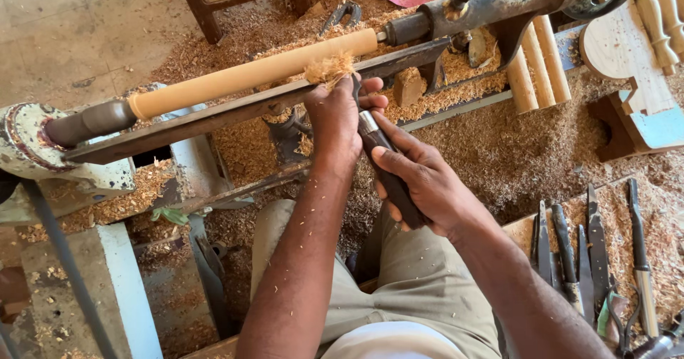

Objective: The person shapes a rotating wooden piece using various chisels and files and marks specific points with a pencil.

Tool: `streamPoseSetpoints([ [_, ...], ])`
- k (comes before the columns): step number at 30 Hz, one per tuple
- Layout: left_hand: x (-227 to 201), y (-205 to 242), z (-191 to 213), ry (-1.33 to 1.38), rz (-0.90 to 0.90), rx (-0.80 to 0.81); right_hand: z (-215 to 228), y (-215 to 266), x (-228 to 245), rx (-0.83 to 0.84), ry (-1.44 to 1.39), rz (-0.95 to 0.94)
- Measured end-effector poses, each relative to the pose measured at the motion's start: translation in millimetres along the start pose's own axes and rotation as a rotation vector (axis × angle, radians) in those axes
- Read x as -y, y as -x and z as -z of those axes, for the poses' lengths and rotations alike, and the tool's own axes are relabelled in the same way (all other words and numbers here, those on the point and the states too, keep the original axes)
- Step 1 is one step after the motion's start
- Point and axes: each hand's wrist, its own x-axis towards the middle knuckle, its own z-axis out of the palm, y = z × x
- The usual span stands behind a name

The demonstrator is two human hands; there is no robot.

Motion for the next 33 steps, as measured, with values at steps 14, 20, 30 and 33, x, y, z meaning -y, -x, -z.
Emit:
streamPoseSetpoints([
  [14, 18.1, -2.8, -24.9, 0.078, 0.025, 0.030, 24.6, 2.3, 10.2, -0.027, 0.021, -0.039],
  [20, 26.3, -3.4, -32.9, 0.082, 0.054, 0.036, 33.1, 3.0, 13.2, -0.037, 0.012, -0.044],
  [30, 33.9, -2.5, -50.8, 0.055, 0.058, 0.010, 48.8, 4.4, 18.7, -0.048, 0.011, -0.047],
  [33, 38.7, -5.0, -53.2, 0.049, 0.067, -0.005, 52.5, 4.6, 21.0, -0.035, 0.017, -0.044],
])
